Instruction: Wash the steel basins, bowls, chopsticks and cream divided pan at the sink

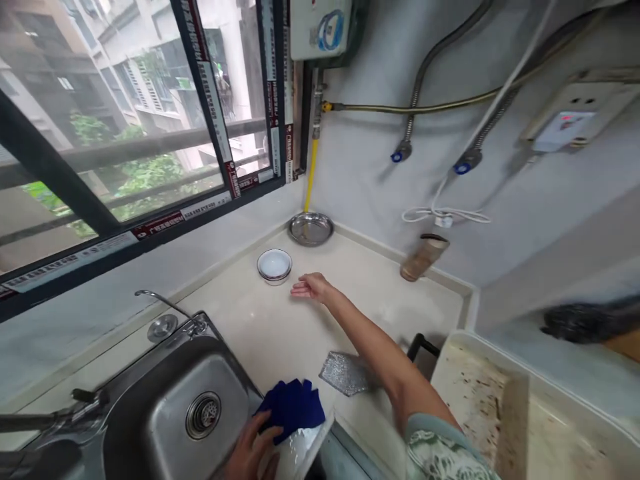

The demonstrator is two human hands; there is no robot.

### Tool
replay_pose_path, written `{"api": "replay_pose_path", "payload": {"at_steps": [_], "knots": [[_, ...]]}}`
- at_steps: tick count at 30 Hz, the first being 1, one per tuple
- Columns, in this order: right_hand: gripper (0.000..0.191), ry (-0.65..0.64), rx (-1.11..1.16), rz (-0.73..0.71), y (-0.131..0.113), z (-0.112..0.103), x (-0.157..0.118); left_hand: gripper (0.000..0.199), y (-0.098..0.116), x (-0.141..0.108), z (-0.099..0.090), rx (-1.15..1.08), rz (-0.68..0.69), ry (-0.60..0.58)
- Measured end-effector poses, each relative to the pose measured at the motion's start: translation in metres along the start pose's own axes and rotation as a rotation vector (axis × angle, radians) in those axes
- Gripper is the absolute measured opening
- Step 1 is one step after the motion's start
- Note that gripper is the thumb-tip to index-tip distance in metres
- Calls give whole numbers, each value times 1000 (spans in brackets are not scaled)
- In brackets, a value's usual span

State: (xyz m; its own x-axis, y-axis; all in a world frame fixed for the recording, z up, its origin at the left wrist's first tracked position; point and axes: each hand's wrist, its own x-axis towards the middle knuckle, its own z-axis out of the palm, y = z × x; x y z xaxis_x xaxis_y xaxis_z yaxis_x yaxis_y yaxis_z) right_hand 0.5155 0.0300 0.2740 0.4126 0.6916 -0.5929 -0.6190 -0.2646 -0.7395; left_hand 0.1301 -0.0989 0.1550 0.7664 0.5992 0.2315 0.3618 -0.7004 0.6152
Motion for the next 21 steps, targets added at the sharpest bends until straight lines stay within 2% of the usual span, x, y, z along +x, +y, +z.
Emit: {"api": "replay_pose_path", "payload": {"at_steps": [2,4,5,7,11,14,16,18,20,21], "knots": [[17,13,-6,-78,-10,-14,-36,56,4,28,11,145,125,-60],[14,6,-10,-192,-3,-26,-77,68,8,51,17,262,125,-152],[13,-4,-15,-257,8,-32,-97,68,9,61,18,294,108,-208],[15,-28,-41,-360,46,-44,-135,61,7,78,19,318,94,-287],[39,21,-202,-304,160,-75,-188,49,-14,109,12,181,26,-340],[51,187,-236,-254,235,-100,-211,43,-32,146,5,-28,-78,-261],[57,274,-205,-213,271,-112,-226,48,-37,175,3,-195,-142,-114],[62,297,-155,-178,296,-119,-242,65,-33,199,5,-320,-250,35],[64,306,-111,-147,313,-123,-257,84,-21,210,11,-356,-201,109],[65,315,-100,-128,318,-126,-265,87,-13,208,15,-368,-141,105]]}}
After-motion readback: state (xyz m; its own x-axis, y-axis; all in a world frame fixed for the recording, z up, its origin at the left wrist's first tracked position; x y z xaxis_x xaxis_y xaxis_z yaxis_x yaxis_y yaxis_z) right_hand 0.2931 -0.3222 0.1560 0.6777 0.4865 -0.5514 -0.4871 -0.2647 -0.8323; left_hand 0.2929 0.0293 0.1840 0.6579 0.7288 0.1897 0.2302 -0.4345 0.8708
